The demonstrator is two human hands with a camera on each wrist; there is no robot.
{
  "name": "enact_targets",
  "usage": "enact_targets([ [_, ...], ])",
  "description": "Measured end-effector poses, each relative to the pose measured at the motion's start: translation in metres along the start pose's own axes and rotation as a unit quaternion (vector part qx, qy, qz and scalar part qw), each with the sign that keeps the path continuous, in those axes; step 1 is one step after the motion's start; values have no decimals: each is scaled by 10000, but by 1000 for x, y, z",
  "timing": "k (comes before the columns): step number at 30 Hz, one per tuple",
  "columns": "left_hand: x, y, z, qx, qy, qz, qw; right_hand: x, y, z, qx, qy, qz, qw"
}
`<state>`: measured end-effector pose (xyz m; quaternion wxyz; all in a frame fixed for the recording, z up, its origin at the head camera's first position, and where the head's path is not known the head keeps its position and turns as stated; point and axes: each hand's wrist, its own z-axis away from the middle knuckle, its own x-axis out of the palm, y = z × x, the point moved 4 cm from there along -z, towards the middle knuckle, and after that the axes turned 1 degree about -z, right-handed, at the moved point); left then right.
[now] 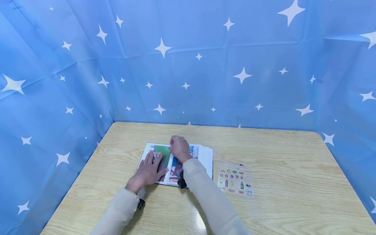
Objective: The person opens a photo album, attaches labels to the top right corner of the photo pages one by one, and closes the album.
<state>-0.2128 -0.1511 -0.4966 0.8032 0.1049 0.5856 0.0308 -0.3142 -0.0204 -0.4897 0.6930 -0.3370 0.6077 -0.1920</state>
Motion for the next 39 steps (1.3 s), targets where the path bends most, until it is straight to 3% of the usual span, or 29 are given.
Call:
enact_targets([
  [7,-1,2,0,-52,-50,-13,10000,0,2,1,157,81,-183,9997],
  [27,-1,2,0,-46,-104,-49,9999,1,6,0,90,132,-360,9992],
  [39,-1,2,0,-41,-116,6,9999,2,11,-4,311,134,-540,9980],
])
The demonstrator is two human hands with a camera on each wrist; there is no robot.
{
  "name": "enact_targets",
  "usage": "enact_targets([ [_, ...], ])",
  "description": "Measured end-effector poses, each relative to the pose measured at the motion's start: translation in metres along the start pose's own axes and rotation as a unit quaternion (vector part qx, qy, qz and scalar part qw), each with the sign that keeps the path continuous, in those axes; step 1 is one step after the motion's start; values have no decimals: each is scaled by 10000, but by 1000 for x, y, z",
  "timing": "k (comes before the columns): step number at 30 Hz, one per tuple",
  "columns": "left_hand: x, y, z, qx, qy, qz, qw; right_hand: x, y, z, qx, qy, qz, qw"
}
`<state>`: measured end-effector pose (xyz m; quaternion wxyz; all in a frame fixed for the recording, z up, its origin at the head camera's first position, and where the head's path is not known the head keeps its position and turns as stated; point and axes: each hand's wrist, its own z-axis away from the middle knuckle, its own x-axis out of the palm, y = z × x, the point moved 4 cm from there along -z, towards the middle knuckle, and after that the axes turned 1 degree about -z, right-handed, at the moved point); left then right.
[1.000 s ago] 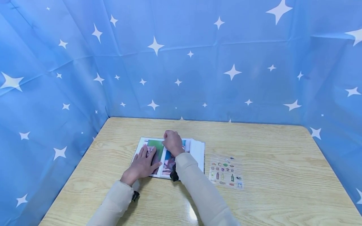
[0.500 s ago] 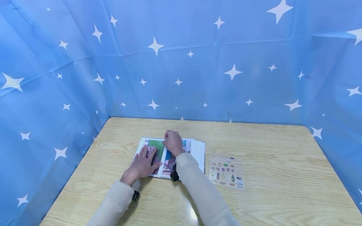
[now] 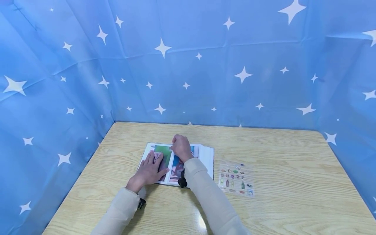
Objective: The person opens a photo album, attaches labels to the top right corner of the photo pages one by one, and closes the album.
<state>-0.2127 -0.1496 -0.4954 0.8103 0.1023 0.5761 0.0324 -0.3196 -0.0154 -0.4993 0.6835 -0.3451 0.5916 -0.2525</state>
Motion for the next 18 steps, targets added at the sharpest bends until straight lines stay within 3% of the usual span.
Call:
enact_targets([
  [12,0,0,0,22,67,-39,10000,0,1,0,65,83,-74,9999],
  [18,2,-2,-1,-9,-6,-54,10000,-3,3,1,22,20,-399,9992],
])
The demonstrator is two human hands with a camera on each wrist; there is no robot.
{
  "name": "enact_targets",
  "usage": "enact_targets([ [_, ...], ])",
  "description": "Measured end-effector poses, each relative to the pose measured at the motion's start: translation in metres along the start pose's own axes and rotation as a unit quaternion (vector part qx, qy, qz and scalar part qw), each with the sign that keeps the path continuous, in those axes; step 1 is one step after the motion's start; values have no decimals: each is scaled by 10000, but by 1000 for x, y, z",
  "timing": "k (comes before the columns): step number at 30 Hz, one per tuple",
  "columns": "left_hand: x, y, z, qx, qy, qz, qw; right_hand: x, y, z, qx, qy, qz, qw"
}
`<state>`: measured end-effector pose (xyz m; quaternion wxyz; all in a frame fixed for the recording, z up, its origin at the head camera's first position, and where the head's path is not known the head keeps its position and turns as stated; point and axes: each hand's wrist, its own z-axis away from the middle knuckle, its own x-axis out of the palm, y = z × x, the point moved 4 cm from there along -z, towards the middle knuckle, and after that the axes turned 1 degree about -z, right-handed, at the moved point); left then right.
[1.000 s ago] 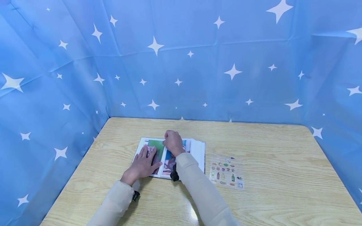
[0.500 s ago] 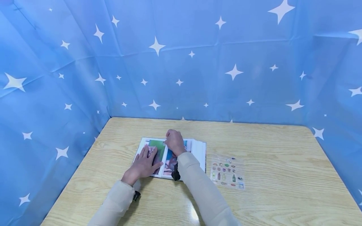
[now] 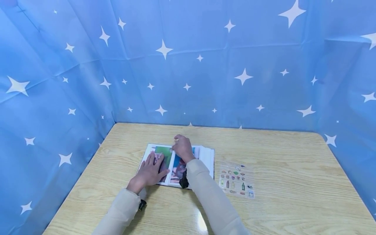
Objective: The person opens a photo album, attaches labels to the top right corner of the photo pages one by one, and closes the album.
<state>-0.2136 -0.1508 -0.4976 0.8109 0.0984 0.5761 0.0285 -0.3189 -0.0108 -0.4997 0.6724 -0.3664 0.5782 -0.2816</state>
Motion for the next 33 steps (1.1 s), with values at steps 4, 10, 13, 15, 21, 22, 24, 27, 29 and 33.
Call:
enact_targets([
  [4,1,0,-1,-11,-17,-20,10000,-2,1,1,-87,-2,-95,9999],
  [10,-1,2,1,51,125,-19,9999,-4,0,2,-115,83,-149,9998],
  [13,-2,3,2,61,153,4,9999,-4,2,2,-88,55,-226,9997],
  [15,-2,3,2,60,156,25,9999,-4,2,1,-119,64,-216,9997],
  [21,-1,3,1,66,143,29,9999,-5,4,4,-214,83,-237,9995],
  [22,0,3,2,66,142,19,9999,-5,4,5,-217,76,-254,9994],
  [24,0,3,2,67,154,3,9999,-5,4,6,-205,67,-298,9993],
  [27,-1,3,3,69,178,-20,9998,-4,4,7,-170,85,-318,9993],
  [29,-1,3,3,71,193,-4,9998,-3,3,7,-125,95,-317,9994],
  [33,0,3,2,53,173,39,9998,0,1,6,-18,72,-175,9998],
])
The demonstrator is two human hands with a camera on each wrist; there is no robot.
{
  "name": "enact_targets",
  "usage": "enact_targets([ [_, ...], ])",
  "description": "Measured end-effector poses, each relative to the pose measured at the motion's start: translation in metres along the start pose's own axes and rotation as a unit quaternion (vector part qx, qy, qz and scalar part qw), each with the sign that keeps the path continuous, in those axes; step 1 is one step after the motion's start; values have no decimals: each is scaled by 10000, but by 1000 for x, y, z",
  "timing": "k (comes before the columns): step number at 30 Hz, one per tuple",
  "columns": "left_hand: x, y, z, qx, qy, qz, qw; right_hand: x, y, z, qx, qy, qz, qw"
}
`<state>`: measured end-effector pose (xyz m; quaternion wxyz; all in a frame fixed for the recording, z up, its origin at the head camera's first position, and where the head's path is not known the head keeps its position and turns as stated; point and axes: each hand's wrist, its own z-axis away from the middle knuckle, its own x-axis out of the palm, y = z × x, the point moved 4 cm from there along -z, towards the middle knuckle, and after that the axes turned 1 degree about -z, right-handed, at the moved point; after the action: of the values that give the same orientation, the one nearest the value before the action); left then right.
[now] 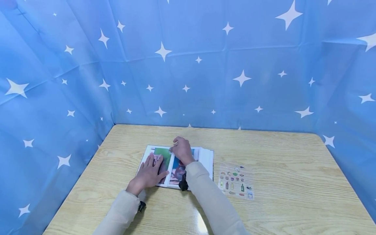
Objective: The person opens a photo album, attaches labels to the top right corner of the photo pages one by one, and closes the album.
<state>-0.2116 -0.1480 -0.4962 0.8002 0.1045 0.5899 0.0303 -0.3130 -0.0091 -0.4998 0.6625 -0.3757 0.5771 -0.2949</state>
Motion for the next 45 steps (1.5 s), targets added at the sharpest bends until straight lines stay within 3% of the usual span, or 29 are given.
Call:
enact_targets([
  [9,0,0,0,24,17,27,10000,4,-6,0,-287,100,764,9966],
  [22,0,3,2,77,51,51,9999,2,-6,3,-395,281,1103,9927],
  [28,0,3,1,70,20,79,9999,-1,-1,3,-523,272,496,9970],
  [36,0,1,2,-24,-4,61,10000,-15,5,4,-480,-231,-463,9975],
  [45,-1,2,4,2,25,99,9999,-57,13,13,-624,-323,-331,9970],
])
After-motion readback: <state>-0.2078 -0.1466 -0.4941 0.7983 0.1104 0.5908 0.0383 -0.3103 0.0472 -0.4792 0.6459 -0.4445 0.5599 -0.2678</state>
